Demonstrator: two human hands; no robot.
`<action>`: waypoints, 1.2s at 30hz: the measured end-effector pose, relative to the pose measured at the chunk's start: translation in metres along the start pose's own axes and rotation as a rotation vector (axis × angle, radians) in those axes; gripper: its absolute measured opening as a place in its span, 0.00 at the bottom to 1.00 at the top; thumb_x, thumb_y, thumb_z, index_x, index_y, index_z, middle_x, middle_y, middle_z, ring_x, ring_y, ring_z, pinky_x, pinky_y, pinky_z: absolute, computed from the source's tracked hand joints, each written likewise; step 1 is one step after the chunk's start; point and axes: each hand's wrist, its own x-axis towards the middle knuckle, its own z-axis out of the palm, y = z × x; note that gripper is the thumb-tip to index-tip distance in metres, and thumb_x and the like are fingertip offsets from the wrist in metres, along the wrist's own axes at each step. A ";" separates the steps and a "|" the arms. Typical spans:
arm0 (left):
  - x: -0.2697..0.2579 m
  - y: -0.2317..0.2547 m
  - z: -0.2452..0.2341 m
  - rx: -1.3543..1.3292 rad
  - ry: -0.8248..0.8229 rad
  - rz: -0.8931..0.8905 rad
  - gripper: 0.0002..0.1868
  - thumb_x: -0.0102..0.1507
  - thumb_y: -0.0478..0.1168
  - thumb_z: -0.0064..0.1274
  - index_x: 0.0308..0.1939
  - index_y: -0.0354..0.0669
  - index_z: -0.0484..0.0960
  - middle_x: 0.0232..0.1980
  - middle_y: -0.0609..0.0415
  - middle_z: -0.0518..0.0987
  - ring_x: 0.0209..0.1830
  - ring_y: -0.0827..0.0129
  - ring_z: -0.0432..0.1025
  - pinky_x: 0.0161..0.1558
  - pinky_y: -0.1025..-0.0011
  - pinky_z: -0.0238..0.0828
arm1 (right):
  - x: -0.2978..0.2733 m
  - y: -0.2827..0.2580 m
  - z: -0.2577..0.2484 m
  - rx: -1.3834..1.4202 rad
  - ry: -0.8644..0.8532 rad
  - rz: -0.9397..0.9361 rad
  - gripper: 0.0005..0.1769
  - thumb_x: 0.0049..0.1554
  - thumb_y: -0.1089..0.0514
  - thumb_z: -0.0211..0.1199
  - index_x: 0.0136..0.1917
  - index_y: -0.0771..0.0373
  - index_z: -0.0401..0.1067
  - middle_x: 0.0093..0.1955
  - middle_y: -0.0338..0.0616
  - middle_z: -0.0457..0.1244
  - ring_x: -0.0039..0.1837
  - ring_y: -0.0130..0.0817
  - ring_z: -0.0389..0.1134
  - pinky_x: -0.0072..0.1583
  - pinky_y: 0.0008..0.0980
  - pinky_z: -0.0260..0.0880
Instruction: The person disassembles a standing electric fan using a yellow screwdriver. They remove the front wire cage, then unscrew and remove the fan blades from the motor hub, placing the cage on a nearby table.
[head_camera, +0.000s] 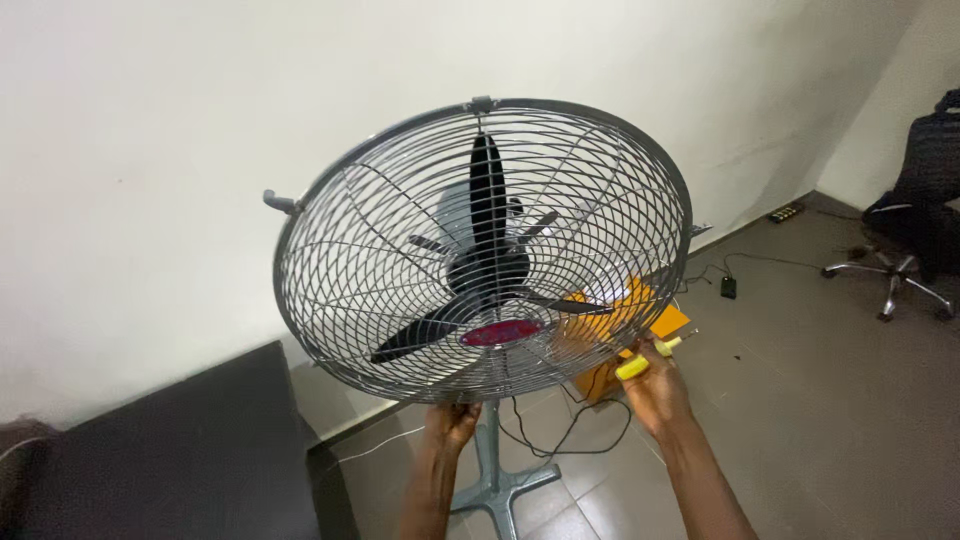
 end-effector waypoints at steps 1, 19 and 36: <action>0.004 -0.001 -0.003 -0.020 -0.077 0.017 0.15 0.61 0.42 0.53 0.47 0.37 0.79 0.43 0.45 0.78 0.33 0.60 0.73 0.28 0.67 0.74 | -0.002 0.000 0.002 -0.022 0.026 -0.004 0.12 0.62 0.58 0.58 0.60 0.53 0.67 0.58 0.33 0.64 0.59 0.28 0.64 0.58 0.35 0.66; -0.163 0.027 0.116 0.285 0.229 0.531 0.35 0.69 0.57 0.30 0.76 0.46 0.53 0.74 0.39 0.64 0.72 0.51 0.63 0.73 0.51 0.60 | -0.020 -0.002 0.038 -0.101 0.151 -0.087 0.19 0.62 0.49 0.62 0.65 0.52 0.68 0.62 0.32 0.62 0.64 0.28 0.62 0.65 0.35 0.64; -0.197 0.036 0.085 0.475 0.139 0.553 0.45 0.65 0.66 0.40 0.78 0.45 0.52 0.67 0.37 0.64 0.64 0.41 0.64 0.68 0.44 0.65 | -0.050 -0.011 0.039 -0.175 0.019 -0.005 0.25 0.62 0.46 0.58 0.70 0.53 0.64 0.69 0.37 0.60 0.71 0.34 0.60 0.72 0.39 0.59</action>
